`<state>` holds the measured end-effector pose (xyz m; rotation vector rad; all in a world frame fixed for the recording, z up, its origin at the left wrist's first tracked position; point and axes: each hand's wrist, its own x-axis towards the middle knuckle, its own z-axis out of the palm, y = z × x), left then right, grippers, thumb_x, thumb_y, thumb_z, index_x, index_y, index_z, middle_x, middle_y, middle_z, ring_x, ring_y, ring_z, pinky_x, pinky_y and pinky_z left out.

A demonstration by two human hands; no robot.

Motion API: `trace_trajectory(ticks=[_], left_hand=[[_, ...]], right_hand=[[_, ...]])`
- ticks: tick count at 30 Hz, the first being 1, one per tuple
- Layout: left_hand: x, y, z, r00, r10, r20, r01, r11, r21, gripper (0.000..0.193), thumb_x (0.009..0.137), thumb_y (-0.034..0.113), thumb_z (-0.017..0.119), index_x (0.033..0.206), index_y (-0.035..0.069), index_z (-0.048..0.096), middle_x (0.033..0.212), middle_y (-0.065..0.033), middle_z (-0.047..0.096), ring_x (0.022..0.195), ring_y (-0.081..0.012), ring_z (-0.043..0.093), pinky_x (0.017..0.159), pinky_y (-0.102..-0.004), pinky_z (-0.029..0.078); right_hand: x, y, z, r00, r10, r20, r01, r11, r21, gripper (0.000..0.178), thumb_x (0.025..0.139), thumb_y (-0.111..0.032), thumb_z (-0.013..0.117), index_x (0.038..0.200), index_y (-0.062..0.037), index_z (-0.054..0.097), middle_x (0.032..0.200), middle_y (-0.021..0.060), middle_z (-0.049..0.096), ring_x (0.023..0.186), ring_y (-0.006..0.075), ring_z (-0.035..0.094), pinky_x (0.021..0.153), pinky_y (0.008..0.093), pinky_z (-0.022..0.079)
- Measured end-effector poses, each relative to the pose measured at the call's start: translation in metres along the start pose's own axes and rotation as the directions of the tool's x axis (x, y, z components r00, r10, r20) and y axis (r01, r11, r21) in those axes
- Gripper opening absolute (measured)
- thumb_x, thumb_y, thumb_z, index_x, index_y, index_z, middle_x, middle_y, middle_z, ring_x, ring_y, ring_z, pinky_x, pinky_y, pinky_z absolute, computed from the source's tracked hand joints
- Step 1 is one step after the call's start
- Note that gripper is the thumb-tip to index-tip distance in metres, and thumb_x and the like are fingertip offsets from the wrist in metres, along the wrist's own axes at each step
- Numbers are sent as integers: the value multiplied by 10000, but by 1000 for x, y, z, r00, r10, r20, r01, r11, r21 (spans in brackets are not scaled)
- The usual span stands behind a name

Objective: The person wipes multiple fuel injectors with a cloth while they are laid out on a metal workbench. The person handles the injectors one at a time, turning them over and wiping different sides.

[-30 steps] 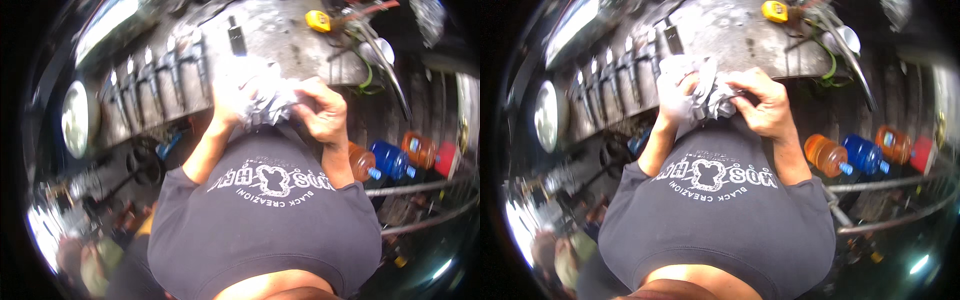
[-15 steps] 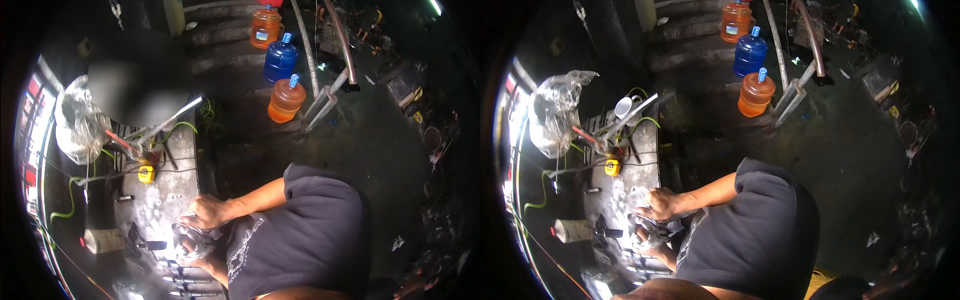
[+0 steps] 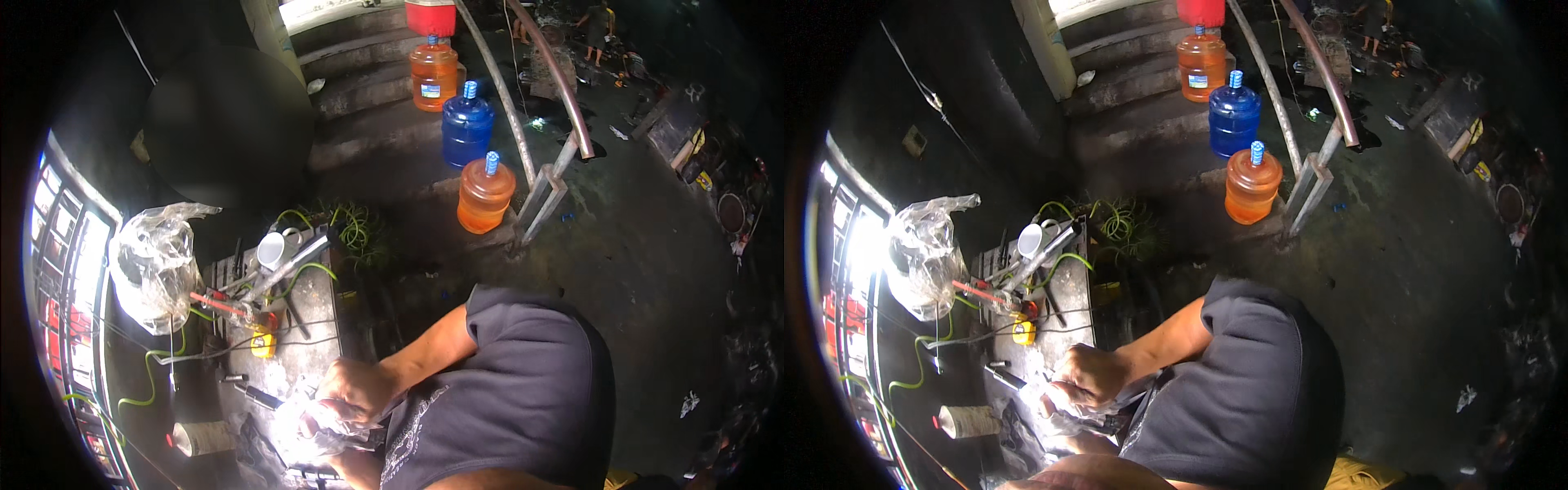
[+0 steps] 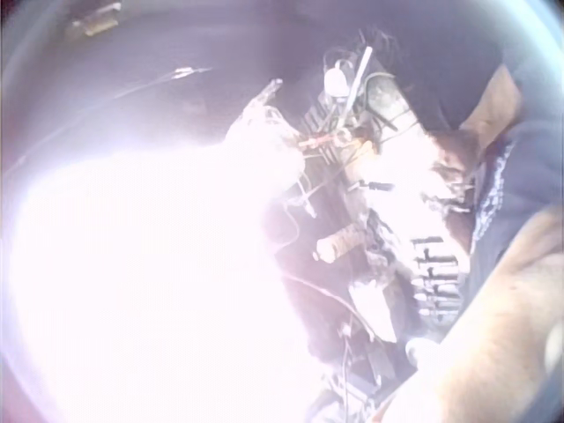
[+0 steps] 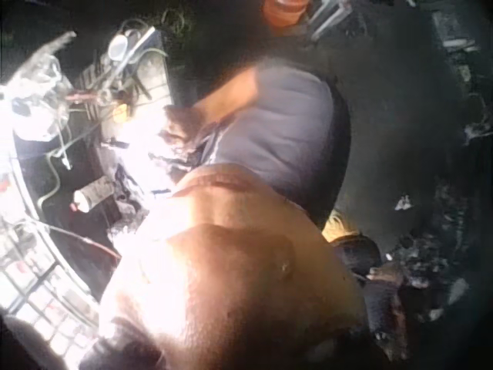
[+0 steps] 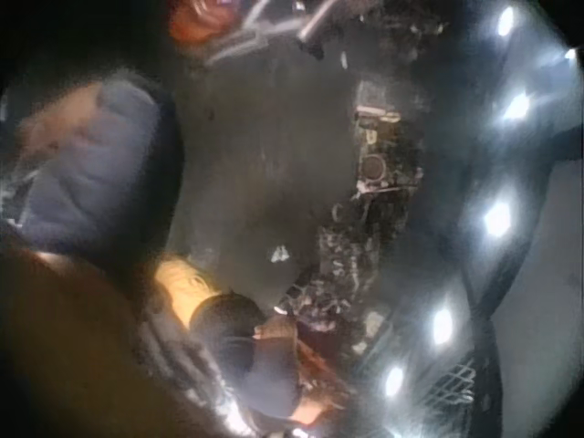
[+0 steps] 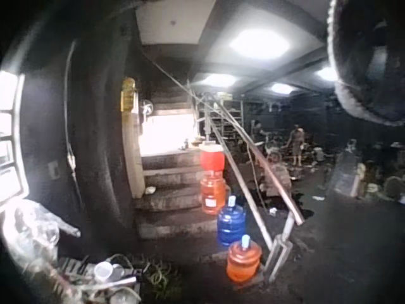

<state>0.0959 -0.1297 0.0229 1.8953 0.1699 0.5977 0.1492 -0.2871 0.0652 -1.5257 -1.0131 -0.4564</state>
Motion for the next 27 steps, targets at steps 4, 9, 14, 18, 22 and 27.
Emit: trace_trajectory(ticks=[4,9,14,18,22,27], left_hand=[[11,4,28,998,-27,65,31,997,-70,187,838,149,571,889,-22,625,837,-125,635,685,-208,587,642,-341,473],[29,15,70,987,-2,162,28,986,-162,188,836,149,572,894,-22,625,842,-123,634,694,-207,586,649,-340,472],[42,23,99,974,13,227,36,977,-212,189,835,149,573,898,-22,624,847,-121,634,703,-207,585,657,-339,471],[48,29,115,957,37,286,39,966,-256,190,833,149,574,902,-22,624,851,-119,633,710,-206,585,663,-339,470],[57,28,122,944,41,327,52,961,-270,192,832,149,575,905,-22,624,855,-118,633,717,-205,584,668,-338,469],[47,24,120,929,-7,371,109,961,-253,194,830,148,576,910,-22,624,860,-116,632,725,-205,584,676,-337,468]], right_hand=[[16,1,-37,994,-113,10,113,994,9,278,861,-102,459,590,-47,488,527,117,490,471,329,483,451,393,377],[2,19,-59,999,-33,-43,22,972,-234,233,852,-103,495,629,-38,517,529,133,501,487,343,499,462,404,389],[-5,13,-73,871,456,-182,-483,862,-152,274,897,-207,497,723,2,532,567,187,530,517,350,526,507,407,410],[-31,43,-97,818,529,227,-553,616,561,367,943,-291,374,867,4,579,737,31,598,681,126,552,578,293,435],[-33,42,-96,729,591,347,-654,449,609,256,931,-208,428,913,-17,598,690,13,587,553,61,519,468,207,401],[-44,41,-89,509,730,456,-678,13,735,212,935,-242,479,814,-92,569,563,8,531,419,72,463,365,221,336]])
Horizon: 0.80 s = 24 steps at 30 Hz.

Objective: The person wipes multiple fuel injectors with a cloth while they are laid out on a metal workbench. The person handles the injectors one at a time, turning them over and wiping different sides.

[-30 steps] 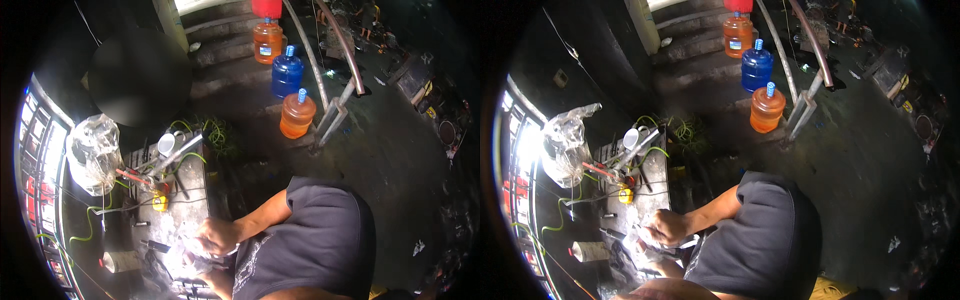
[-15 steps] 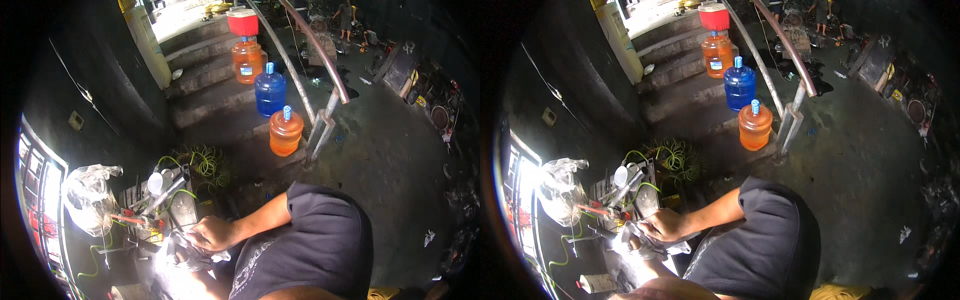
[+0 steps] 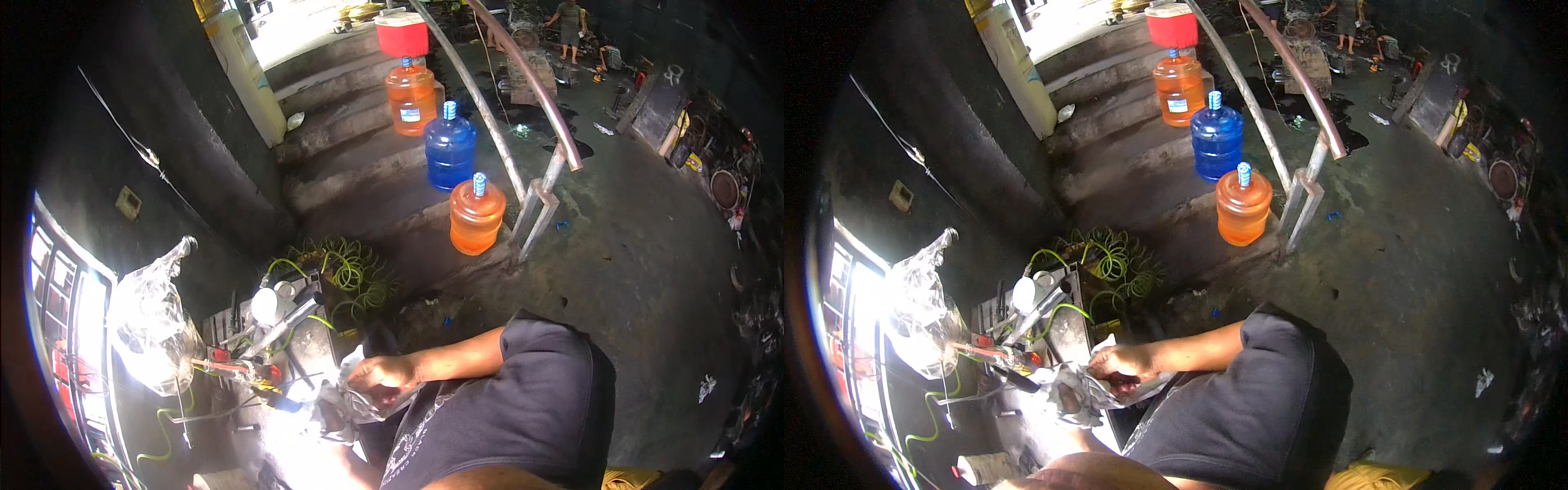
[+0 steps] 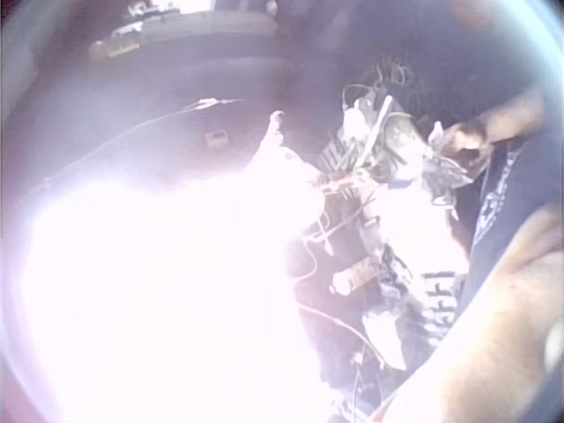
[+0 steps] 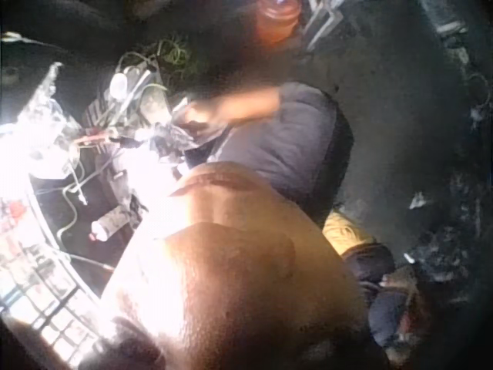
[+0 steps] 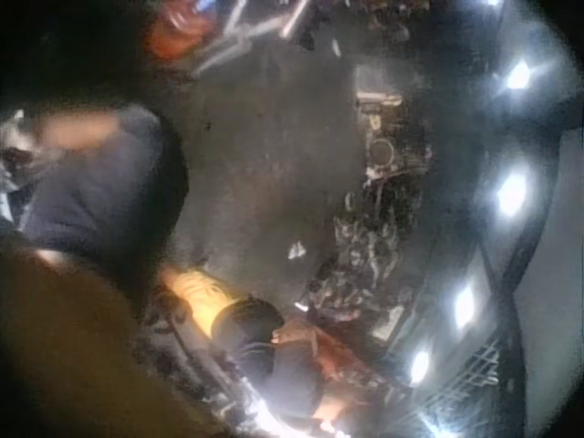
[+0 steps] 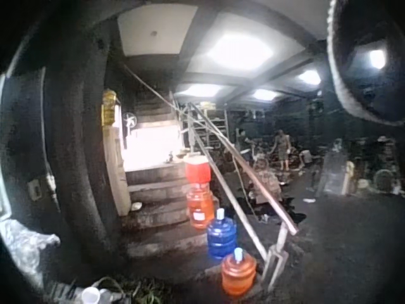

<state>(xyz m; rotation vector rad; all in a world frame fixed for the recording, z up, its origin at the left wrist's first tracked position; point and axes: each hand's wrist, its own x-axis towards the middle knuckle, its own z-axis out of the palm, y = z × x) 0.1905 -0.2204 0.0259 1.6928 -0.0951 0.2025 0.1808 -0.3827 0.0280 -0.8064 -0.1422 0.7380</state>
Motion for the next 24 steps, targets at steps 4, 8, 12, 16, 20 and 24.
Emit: trace_trajectory(ticks=[4,8,12,16,20,24], left_hand=[[-46,-22,-40,988,-147,-43,150,986,78,195,828,148,577,913,-21,624,864,-114,632,732,-204,583,682,-336,467],[-91,-37,-78,956,-272,-113,286,950,127,197,827,148,578,917,-21,623,868,-113,631,739,-204,583,687,-336,466],[-92,-36,-80,946,-291,-142,310,941,137,199,826,148,579,920,-21,623,872,-111,631,746,-203,582,693,-335,466],[-85,-37,-72,951,-283,-124,298,946,125,201,824,148,580,924,-21,623,876,-110,630,753,-202,582,699,-334,465],[-77,-37,-65,959,-269,-85,277,955,110,203,823,148,581,927,-21,623,880,-108,630,760,-202,581,705,-333,464],[-61,-32,-43,976,-215,-21,216,972,90,205,821,148,582,931,-21,623,884,-106,630,767,-201,581,711,-333,463]], right_hand=[[-9,7,-7,997,19,75,-20,1000,11,224,937,-261,500,787,-108,564,545,-21,488,410,61,424,369,211,317],[-19,-4,2,954,-269,133,292,728,-621,155,908,-117,510,817,1,550,668,40,559,607,159,550,550,306,425],[-29,-17,15,809,-447,383,557,374,-741,64,819,-18,556,851,6,605,768,155,619,685,246,593,657,318,468],[-34,-25,21,765,-420,489,618,263,-741,82,819,-17,545,864,-2,611,798,152,626,730,274,606,660,345,475],[-38,-28,27,798,-369,477,589,311,-746,101,825,-33,527,870,-12,616,807,154,629,735,290,607,658,350,474],[-29,-6,20,892,-401,211,445,691,-569,287,943,-183,467,704,-31,514,631,57,561,530,157,531,488,289,413]])
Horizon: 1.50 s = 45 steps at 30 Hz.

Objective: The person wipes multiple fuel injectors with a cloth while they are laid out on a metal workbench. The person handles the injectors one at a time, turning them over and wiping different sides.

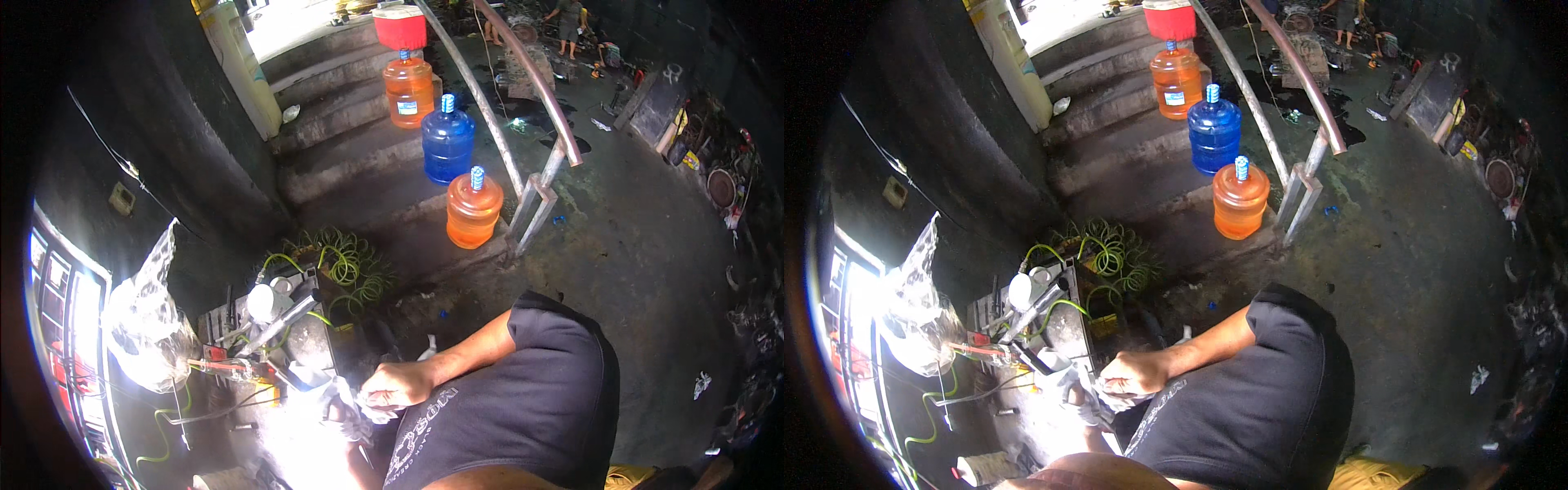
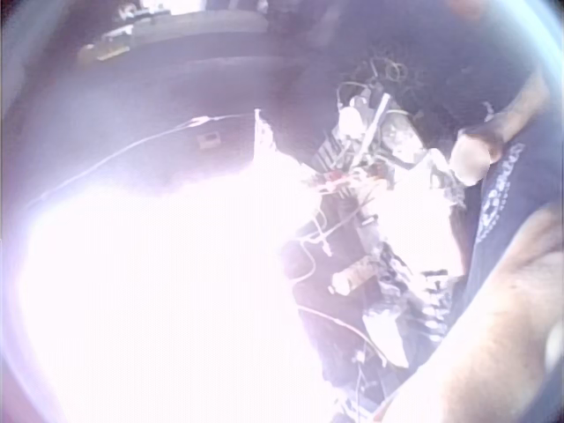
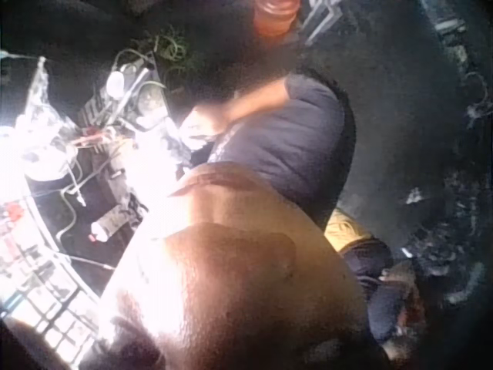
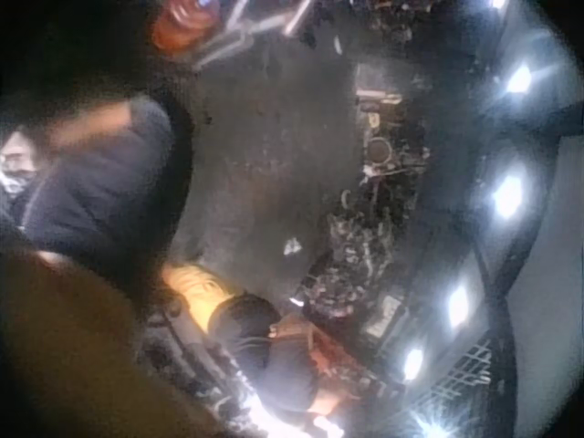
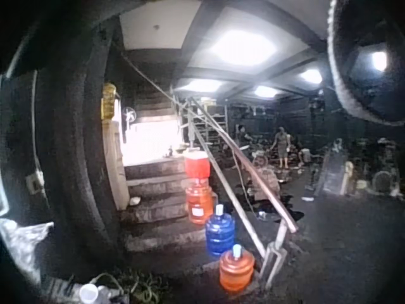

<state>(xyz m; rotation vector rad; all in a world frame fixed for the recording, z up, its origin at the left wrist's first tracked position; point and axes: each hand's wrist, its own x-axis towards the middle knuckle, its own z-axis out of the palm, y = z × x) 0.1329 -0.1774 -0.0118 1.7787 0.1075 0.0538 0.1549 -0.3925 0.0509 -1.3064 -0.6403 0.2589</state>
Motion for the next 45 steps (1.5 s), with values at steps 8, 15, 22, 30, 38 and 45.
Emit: trace_trajectory(ticks=[8,15,22,30,38,45], left_hand=[[42,29,51,977,142,162,-123,985,-121,210,818,148,584,938,-21,622,891,-103,629,781,-200,579,723,-331,462],[42,34,65,950,175,257,-138,978,-158,214,816,147,586,944,-20,622,898,-101,628,793,-199,579,733,-330,460],[48,37,59,956,154,250,-123,983,-135,219,813,147,587,950,-20,622,905,-98,627,805,-198,578,743,-328,459],[5,1,21,982,-23,187,30,999,-32,225,810,147,589,957,-20,621,913,-95,626,819,-197,577,755,-327,457],[-14,-4,10,989,-95,114,96,995,-7,231,807,147,591,964,-20,621,921,-92,625,833,-195,575,766,-325,455],[-22,-6,4,992,-122,43,122,992,8,236,805,146,593,971,-20,621,928,-89,625,845,-194,575,777,-324,454]], right_hand=[[1,51,14,876,404,-265,-288,877,384,418,924,-390,406,730,-62,578,523,25,517,337,104,416,301,235,309],[21,79,14,697,489,-524,-241,849,471,387,909,-346,470,777,-16,625,649,59,613,501,154,544,416,316,399],[20,31,11,848,-263,-460,107,935,-337,249,886,-118,475,655,-26,498,550,79,532,489,175,530,464,327,410],[23,32,-13,832,-537,-139,330,681,-654,212,797,-78,570,614,-27,474,525,131,487,471,323,510,461,383,407],[20,33,-8,854,-520,-31,397,688,-608,133,786,-56,563,668,-11,521,609,158,556,548,338,560,487,401,430],[22,51,-6,798,-598,80,525,623,-579,38,738,-51,562,740,-13,560,609,100,532,523,283,539,461,369,423]])
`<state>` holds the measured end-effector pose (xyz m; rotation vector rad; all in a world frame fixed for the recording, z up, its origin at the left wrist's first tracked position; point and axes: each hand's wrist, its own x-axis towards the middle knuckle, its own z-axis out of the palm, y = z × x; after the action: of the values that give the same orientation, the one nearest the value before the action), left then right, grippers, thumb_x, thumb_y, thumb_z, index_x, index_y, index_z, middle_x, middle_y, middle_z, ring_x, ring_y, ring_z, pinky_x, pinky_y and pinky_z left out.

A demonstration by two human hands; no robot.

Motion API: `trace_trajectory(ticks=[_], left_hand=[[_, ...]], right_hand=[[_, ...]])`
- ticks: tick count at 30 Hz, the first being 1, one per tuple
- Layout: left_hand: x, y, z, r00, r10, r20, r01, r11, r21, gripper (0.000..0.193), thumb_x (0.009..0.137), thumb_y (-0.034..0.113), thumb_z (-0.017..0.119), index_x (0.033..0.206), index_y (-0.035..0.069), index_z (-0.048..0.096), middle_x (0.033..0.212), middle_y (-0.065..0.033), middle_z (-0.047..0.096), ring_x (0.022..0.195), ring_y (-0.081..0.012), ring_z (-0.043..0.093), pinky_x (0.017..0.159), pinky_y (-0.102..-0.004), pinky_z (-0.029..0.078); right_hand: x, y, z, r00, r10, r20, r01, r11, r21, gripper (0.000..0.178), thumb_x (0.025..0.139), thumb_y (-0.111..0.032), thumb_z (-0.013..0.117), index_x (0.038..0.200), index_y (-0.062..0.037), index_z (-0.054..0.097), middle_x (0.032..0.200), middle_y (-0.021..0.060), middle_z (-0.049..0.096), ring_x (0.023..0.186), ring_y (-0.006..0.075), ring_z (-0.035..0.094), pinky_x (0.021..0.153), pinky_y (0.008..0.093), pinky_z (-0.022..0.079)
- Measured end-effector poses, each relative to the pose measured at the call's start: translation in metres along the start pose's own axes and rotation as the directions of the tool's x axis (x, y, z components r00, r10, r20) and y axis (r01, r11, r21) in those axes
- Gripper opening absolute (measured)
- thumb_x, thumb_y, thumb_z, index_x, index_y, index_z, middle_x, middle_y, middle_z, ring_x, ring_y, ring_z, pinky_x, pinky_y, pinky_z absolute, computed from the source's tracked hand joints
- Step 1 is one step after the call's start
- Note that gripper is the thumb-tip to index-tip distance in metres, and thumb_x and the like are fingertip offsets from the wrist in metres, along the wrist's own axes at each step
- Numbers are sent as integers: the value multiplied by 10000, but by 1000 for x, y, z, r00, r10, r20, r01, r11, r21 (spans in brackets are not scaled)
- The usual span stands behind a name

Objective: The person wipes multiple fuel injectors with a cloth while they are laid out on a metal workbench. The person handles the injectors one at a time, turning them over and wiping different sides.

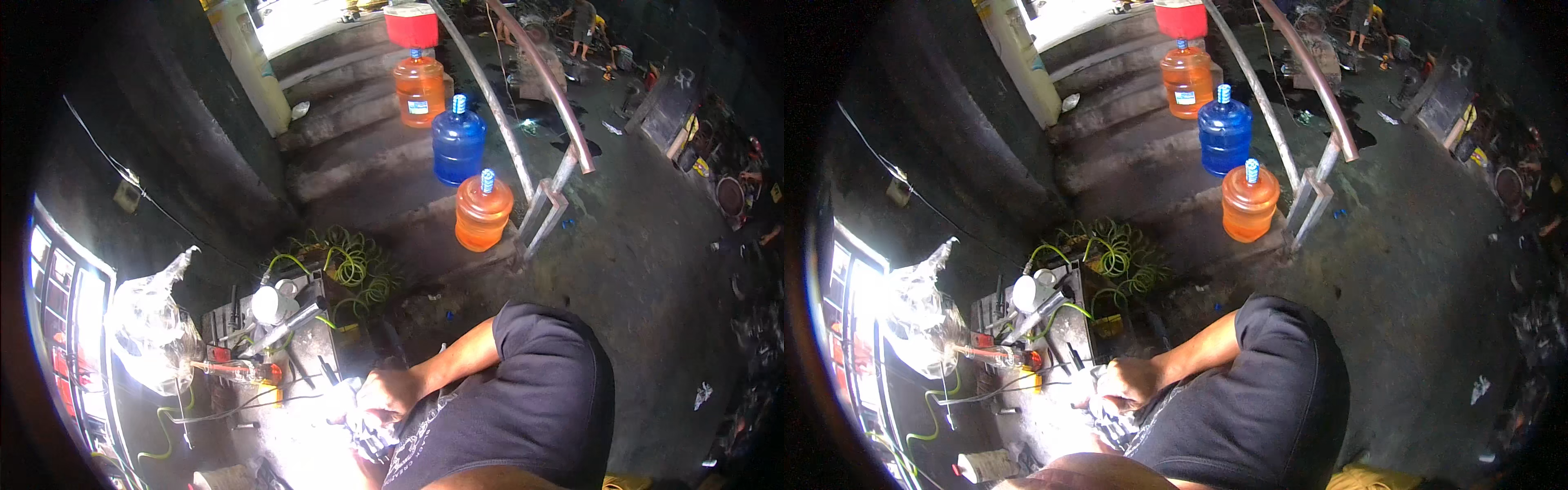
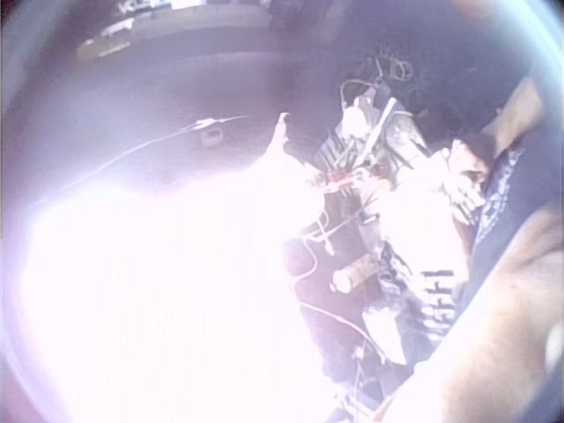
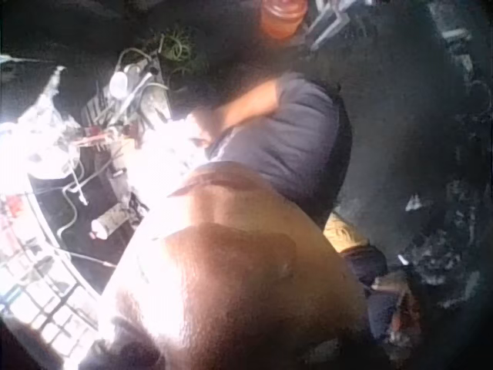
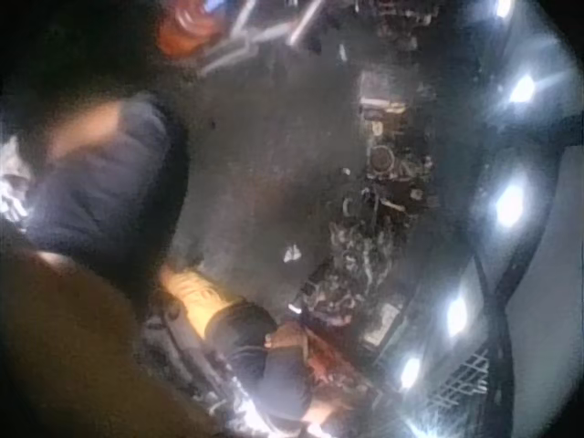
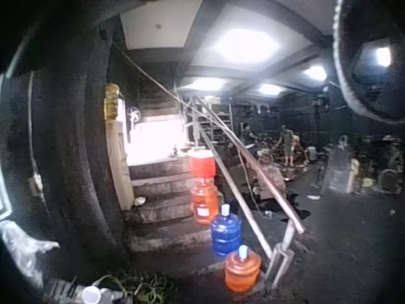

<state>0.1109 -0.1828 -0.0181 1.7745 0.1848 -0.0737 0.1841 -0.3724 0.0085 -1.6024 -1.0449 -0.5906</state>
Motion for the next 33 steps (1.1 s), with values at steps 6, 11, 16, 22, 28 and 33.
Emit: trace_trajectory(ticks=[6,11,16,22,28,33], left_hand=[[-6,-3,-1,997,-25,-77,25,1000,-9,241,803,146,594,976,-19,621,934,-87,624,856,-193,574,785,-323,453],[8,5,11,988,7,-155,-13,999,-35,245,801,146,595,980,-19,620,939,-85,623,865,-193,573,793,-322,452],[20,17,-4,949,104,-297,-130,989,-68,250,799,146,597,985,-19,620,944,-83,623,873,-192,572,800,-321,451],[12,15,-55,814,259,-519,-335,940,-57,255,797,146,598,990,-19,620,949,-81,622,884,-191,572,809,-320,450],[-31,-1,-82,702,167,-692,-232,973,-1,180,827,172,607,889,10,656,756,-71,645,648,-147,584,593,-303,467],[-71,-29,-96,582,166,-796,-96,986,136,323,639,203,734,883,14,641,714,-89,647,592,-180,620,546,-302,487]], right_hand=[[16,-5,-14,987,-97,130,89,994,60,55,737,-63,587,723,-32,543,584,92,522,498,281,525,452,371,423],[16,7,-7,984,-18,180,-8,989,147,66,766,-61,572,717,-40,534,589,91,540,498,249,543,459,364,440],[-23,46,50,748,598,288,-663,690,291,153,868,-5,420,773,15,540,657,122,571,622,148,559,586,315,451],[20,4,71,677,684,271,-733,662,159,161,796,-38,593,940,-32,520,784,20,532,692,93,505,637,251,437],[47,-33,104,484,409,774,-804,557,209,553,744,-126,682,1218,6,430,1116,129,512,989,193,531,847,321,458],[29,-56,163,218,270,938,-976,50,213,830,663,-107,778,1306,-22,260,1216,98,388,1113,208,454,925,358,417]])
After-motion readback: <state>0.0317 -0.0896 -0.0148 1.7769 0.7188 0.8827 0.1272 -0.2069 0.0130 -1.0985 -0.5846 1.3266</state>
